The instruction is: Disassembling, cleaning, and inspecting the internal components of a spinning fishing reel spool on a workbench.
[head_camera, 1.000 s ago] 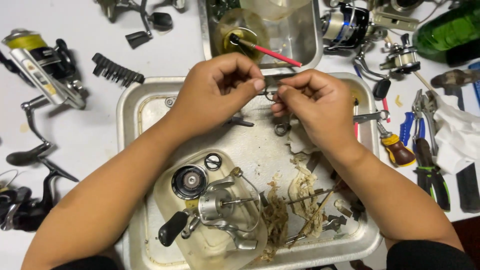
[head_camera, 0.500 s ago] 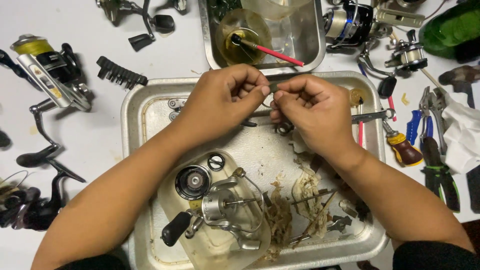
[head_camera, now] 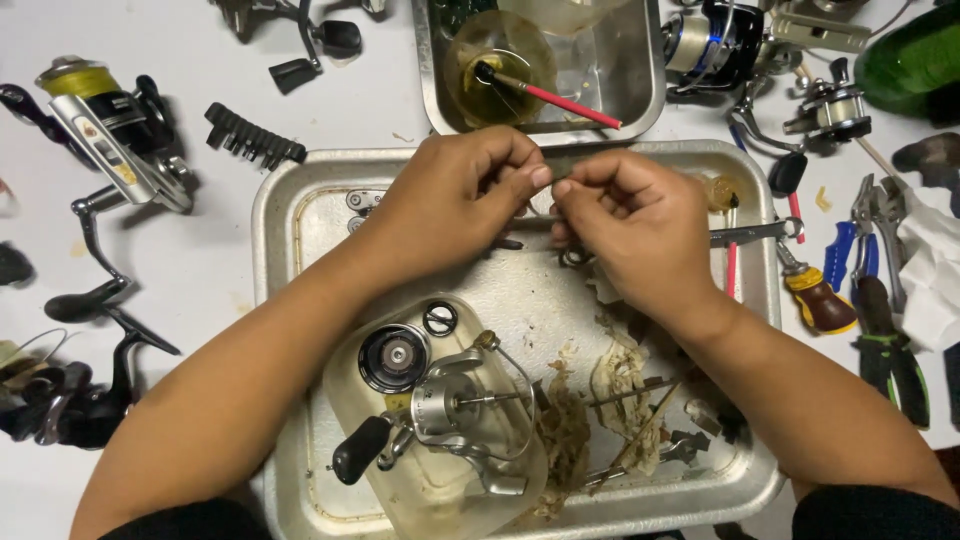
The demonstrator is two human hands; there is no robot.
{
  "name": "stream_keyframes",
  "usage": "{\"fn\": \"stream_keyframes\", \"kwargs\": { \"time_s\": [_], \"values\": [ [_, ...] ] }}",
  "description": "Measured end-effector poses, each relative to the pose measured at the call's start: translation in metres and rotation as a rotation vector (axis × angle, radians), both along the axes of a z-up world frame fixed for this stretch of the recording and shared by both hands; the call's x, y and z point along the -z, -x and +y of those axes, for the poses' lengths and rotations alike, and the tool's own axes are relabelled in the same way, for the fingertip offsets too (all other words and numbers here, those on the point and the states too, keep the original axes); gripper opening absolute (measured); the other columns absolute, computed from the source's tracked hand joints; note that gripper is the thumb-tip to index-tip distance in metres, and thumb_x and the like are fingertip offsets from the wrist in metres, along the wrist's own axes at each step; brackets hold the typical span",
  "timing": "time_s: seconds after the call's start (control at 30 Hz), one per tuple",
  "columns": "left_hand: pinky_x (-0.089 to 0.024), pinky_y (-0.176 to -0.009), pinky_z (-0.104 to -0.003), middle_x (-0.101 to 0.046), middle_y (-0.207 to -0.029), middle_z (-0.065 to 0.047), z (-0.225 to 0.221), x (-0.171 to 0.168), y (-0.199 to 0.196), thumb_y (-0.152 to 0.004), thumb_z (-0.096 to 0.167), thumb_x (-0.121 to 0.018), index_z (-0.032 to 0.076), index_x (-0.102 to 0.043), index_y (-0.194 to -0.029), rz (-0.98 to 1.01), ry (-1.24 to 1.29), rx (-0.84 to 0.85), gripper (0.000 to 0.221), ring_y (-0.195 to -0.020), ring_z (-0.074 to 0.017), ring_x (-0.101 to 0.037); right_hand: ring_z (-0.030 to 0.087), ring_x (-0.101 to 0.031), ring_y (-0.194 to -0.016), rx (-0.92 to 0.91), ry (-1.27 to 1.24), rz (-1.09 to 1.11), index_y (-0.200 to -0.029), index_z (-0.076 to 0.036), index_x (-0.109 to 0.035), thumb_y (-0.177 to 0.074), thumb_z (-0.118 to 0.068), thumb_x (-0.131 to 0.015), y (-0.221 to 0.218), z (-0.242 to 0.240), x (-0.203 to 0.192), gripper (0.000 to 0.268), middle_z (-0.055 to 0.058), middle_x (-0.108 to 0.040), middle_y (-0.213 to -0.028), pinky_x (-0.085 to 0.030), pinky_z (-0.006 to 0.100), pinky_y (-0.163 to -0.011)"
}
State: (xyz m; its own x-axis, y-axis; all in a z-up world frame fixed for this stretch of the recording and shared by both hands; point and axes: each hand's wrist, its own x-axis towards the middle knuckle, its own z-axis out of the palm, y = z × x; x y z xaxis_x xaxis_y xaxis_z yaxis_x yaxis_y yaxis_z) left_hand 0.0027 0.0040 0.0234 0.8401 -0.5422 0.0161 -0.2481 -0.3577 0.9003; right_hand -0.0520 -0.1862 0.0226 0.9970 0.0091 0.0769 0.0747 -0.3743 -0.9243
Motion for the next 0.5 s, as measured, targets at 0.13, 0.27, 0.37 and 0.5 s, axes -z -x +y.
{"fn": "stream_keyframes", "kwargs": {
  "time_s": [0.13, 0.27, 0.37, 0.5],
  "values": [
    [-0.043, -0.064, -0.028, -0.068, -0.080, 0.004, -0.001, -0.004, 0.004, -0.102, 0.026, -0.060, 0.014, -0.067, -0.096, 0.008, 0.025, -0.025, 0.016, -0.072, -0.0098, -0.057, 0.011, -0.069, -0.063, -0.034, -0.012, -0.025, -0.099, 0.000, -0.068, -0.100, -0.004, -0.070, 0.000, -0.003, 0.000, 0.004, 0.009, -0.072, -0.074, -0.060, 0.021, -0.060],
    [-0.047, -0.067, -0.026, -0.061, -0.081, 0.003, 0.000, -0.001, 0.003, -0.105, 0.020, -0.057, 0.013, -0.062, -0.098, 0.028, 0.170, -0.095, 0.011, -0.073, -0.0089, -0.057, 0.016, -0.075, -0.082, -0.069, -0.116, -0.046, -0.119, 0.004, -0.066, -0.097, -0.002, -0.072, -0.004, -0.003, 0.001, 0.024, 0.013, -0.074, -0.098, -0.064, 0.023, -0.076],
    [-0.050, -0.067, -0.024, -0.063, -0.082, 0.004, -0.001, -0.012, 0.005, -0.104, 0.018, -0.058, 0.013, -0.063, -0.100, 0.158, 0.172, -0.103, 0.009, -0.073, -0.0081, -0.060, 0.019, -0.077, -0.082, -0.053, -0.148, -0.039, -0.116, 0.004, -0.067, -0.096, 0.002, -0.071, -0.005, -0.003, 0.000, 0.021, 0.015, -0.075, -0.097, -0.066, 0.024, -0.075],
    [-0.044, -0.068, -0.027, -0.064, -0.090, 0.002, -0.001, -0.009, 0.006, -0.103, 0.018, -0.057, 0.012, -0.064, -0.106, 0.073, 0.099, -0.070, 0.009, -0.078, -0.0107, -0.055, 0.016, -0.076, -0.072, -0.045, -0.114, -0.002, -0.112, 0.003, -0.070, -0.096, 0.000, -0.072, -0.003, -0.004, 0.000, 0.017, 0.014, -0.076, -0.085, -0.065, 0.022, -0.067]
  ]
}}
